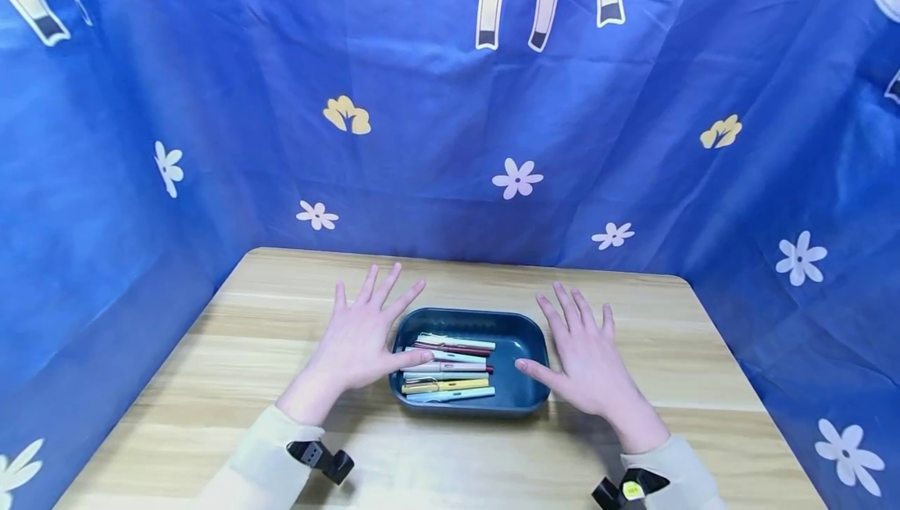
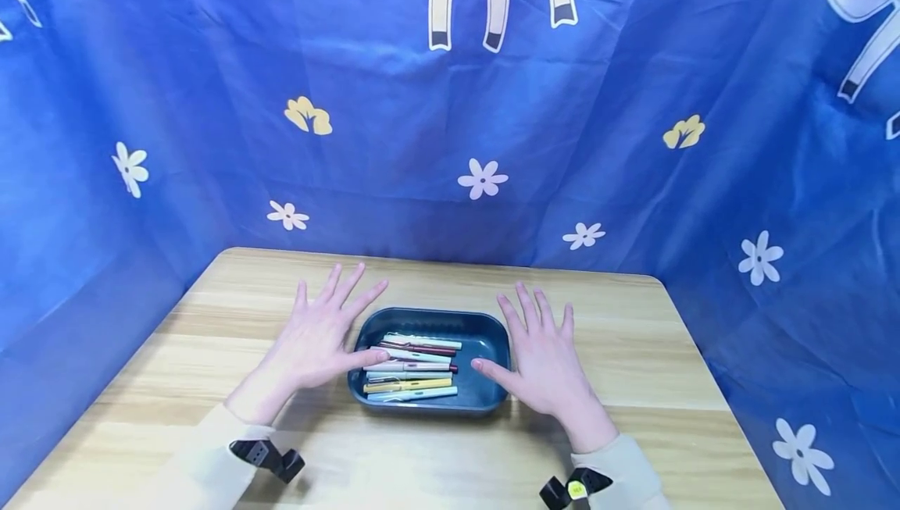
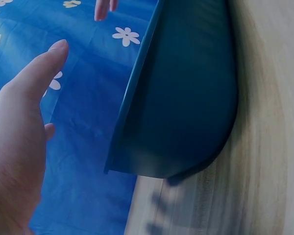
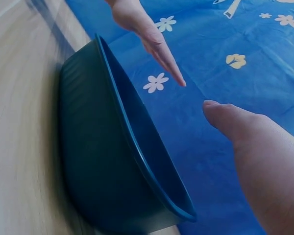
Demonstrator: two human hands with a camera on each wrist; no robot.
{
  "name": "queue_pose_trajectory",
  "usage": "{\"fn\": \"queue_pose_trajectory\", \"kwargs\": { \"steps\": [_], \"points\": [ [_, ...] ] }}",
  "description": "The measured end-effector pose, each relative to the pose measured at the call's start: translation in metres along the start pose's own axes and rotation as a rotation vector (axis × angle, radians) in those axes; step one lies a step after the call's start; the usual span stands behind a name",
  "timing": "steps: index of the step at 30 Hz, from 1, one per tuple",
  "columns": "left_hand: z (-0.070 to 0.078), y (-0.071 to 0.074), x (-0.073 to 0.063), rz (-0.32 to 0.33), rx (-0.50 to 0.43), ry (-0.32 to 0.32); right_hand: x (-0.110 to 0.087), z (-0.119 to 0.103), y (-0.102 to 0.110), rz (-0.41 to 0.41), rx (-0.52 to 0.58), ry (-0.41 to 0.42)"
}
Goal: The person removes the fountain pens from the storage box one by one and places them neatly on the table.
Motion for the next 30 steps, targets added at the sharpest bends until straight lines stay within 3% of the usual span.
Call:
{"fn": "queue_pose_trajectory", "kwargs": {
  "steps": [30],
  "points": [
    [-0.0012,0.0004,-0.0004,-0.009,-0.004,0.026,-0.0023,0.0027,0.0006,-0.005,0.035,0.003]
  ]
}}
Point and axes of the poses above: each hand's wrist, its own x-axis towards the middle knuckle, its own y-axis out of the back of the hand, z = x × y, the point moved 3 cm from there along x, towards the middle knuckle, and after that the axes turned 11 degrees about -y, right-handed, at the moved point
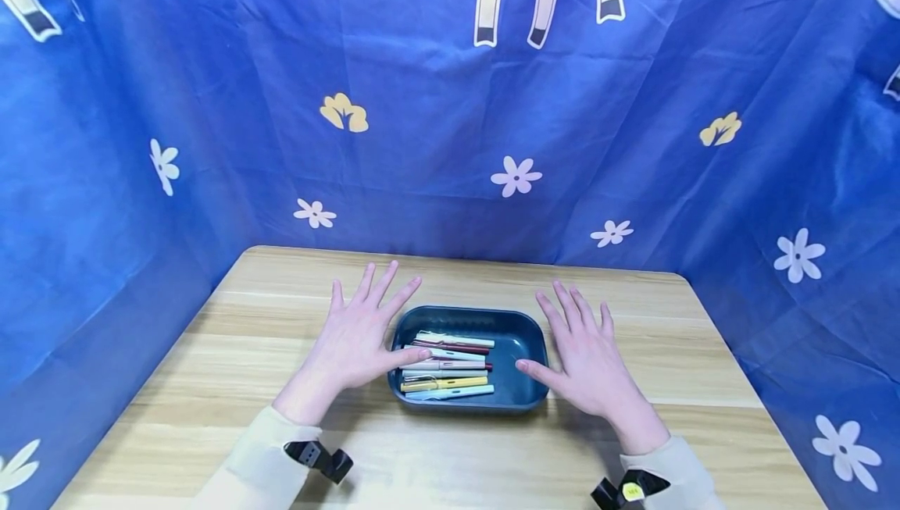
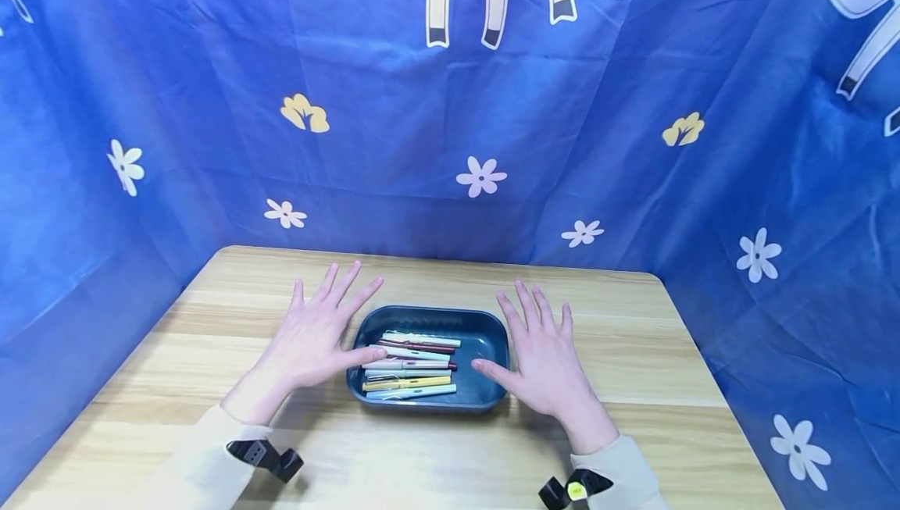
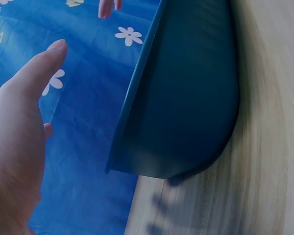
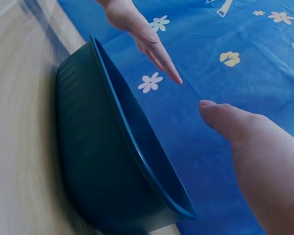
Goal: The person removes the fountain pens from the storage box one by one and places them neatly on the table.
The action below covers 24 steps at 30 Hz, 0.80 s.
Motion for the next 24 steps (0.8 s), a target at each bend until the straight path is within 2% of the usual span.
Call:
{"fn": "queue_pose_trajectory", "kwargs": {
  "steps": [5,14,19,24],
  "points": [
    [0.002,-0.001,0.003,-0.001,-0.008,-0.004,-0.002,0.003,0.000,-0.006,0.027,-0.008],
    [0.007,-0.001,0.000,0.028,-0.056,-0.020,-0.002,0.001,0.002,-0.011,0.146,0.011],
    [0.008,-0.005,-0.003,0.027,-0.080,-0.002,-0.001,-0.003,0.003,-0.018,0.198,0.011],
    [0.010,-0.010,-0.006,0.034,-0.107,0.046,0.000,-0.008,0.001,-0.048,0.247,0.008]
  ]
}}
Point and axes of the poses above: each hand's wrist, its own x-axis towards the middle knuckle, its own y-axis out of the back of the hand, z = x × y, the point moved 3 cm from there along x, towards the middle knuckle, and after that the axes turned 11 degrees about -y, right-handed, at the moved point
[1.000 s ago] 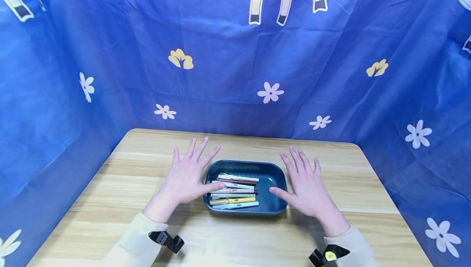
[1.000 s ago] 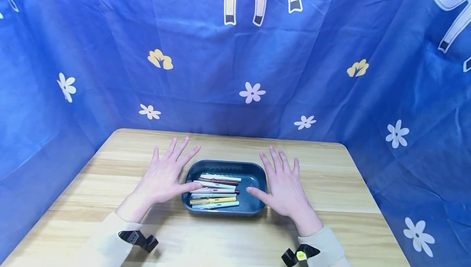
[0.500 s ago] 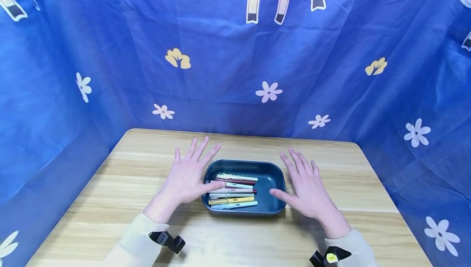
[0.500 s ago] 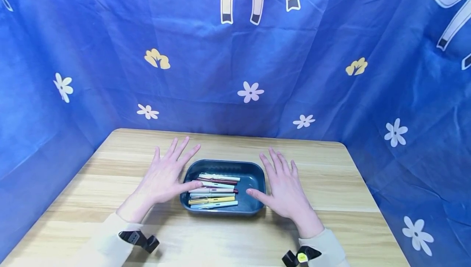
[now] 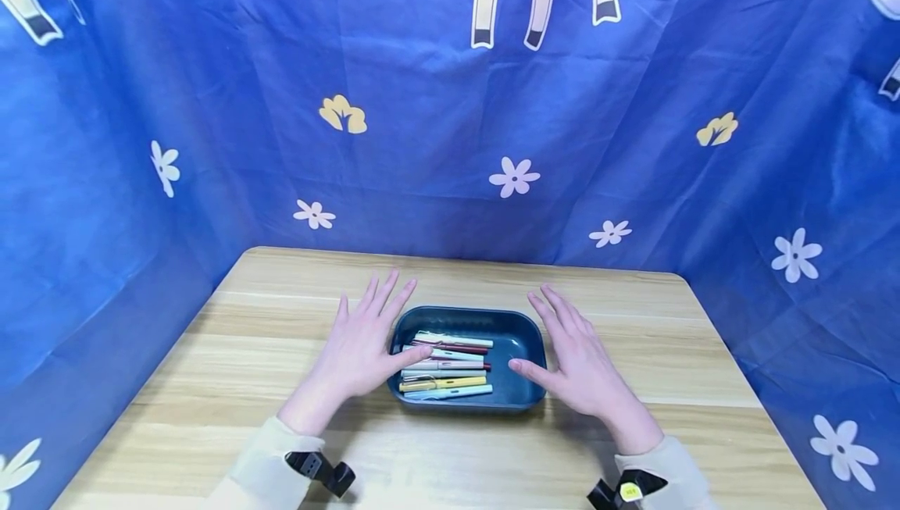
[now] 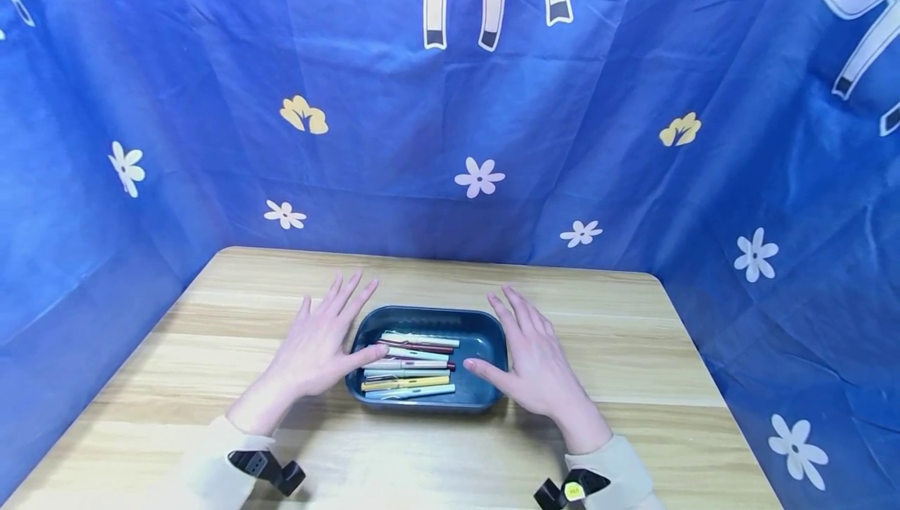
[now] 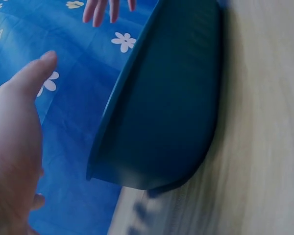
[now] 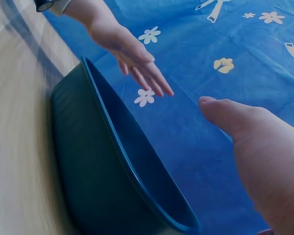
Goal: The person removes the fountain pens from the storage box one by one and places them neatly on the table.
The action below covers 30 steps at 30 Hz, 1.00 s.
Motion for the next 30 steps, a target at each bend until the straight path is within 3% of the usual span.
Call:
{"fn": "queue_pose_trajectory", "kwargs": {
  "steps": [19,25,30],
  "points": [
    [0.002,-0.015,-0.004,0.034,-0.096,0.107,0.007,-0.010,-0.017,-0.106,0.207,0.000],
    [0.002,-0.019,-0.004,0.087,-0.177,0.100,0.010,-0.013,-0.019,-0.125,0.244,0.002],
    [0.001,-0.020,-0.005,0.117,-0.282,0.163,0.013,-0.015,-0.023,-0.132,0.255,0.016]
  ]
}}
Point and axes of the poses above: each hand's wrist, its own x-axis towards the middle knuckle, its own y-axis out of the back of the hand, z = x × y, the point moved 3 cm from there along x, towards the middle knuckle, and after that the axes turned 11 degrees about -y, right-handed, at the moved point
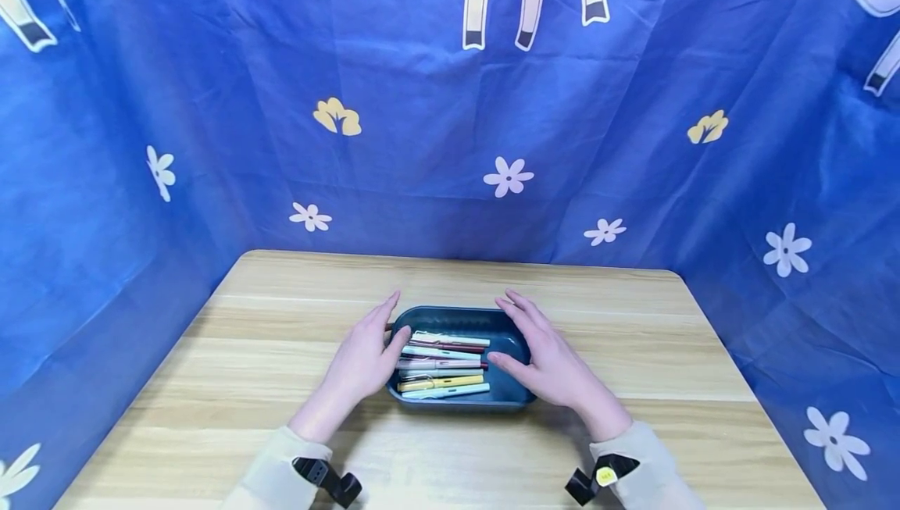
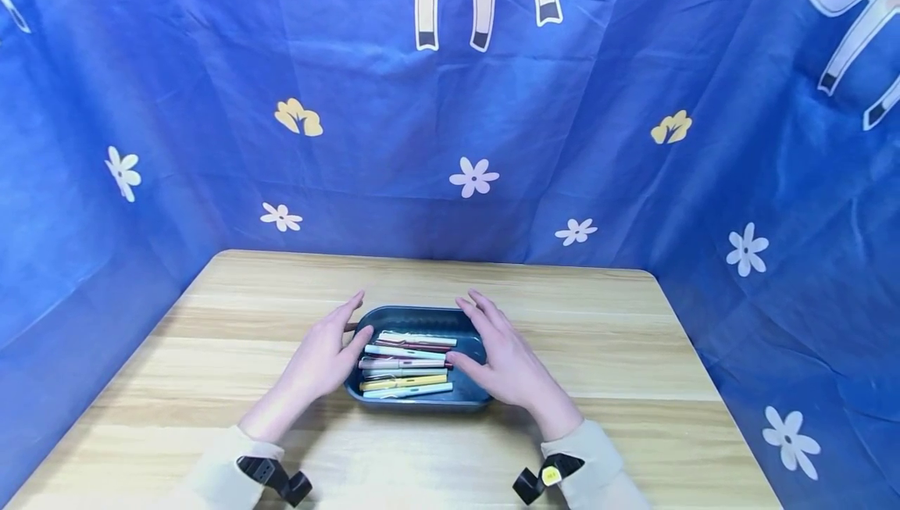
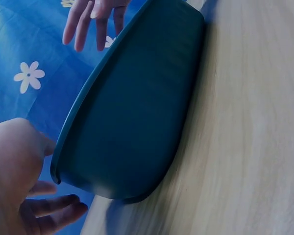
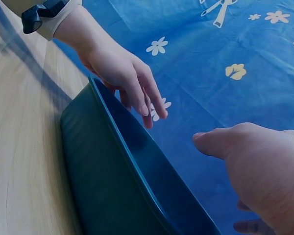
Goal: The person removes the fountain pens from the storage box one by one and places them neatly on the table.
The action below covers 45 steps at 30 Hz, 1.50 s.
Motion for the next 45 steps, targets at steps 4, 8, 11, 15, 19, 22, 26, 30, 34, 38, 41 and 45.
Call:
{"fn": "queue_pose_trajectory", "kwargs": {
  "steps": [4,8,11,15,19,22,26,30,34,38,41,45],
  "points": [
    [-0.002,-0.001,0.002,0.016,-0.041,0.035,0.004,0.000,-0.002,0.005,0.000,0.022],
    [-0.003,-0.004,0.002,0.022,-0.055,0.034,0.006,-0.001,-0.003,0.006,-0.008,0.027],
    [-0.004,-0.006,0.003,0.011,-0.077,0.043,0.007,-0.002,-0.004,0.008,-0.017,0.024],
    [-0.004,-0.008,0.002,0.011,-0.089,0.054,0.010,-0.002,-0.007,0.007,-0.021,0.018],
    [-0.004,-0.008,0.001,0.025,-0.089,0.055,0.013,-0.001,-0.011,-0.002,-0.011,0.005],
    [-0.005,-0.008,0.000,0.028,-0.101,0.072,0.016,-0.001,-0.014,-0.005,-0.001,0.008],
    [-0.006,-0.010,-0.001,0.025,-0.117,0.093,0.020,-0.001,-0.016,-0.007,0.029,0.024],
    [-0.006,-0.012,0.001,0.032,-0.119,0.094,0.024,-0.001,-0.016,-0.010,0.067,0.035],
    [-0.006,-0.011,0.001,0.041,-0.118,0.088,0.028,-0.002,-0.016,-0.021,0.086,0.043],
    [-0.007,-0.012,0.000,0.046,-0.130,0.098,0.031,-0.002,-0.019,-0.040,0.117,0.045],
    [-0.007,-0.012,-0.001,0.052,-0.147,0.108,0.034,-0.002,-0.021,-0.057,0.142,0.039],
    [-0.008,-0.012,-0.002,0.060,-0.168,0.118,0.036,-0.003,-0.024,-0.074,0.153,0.019]
  ]
}}
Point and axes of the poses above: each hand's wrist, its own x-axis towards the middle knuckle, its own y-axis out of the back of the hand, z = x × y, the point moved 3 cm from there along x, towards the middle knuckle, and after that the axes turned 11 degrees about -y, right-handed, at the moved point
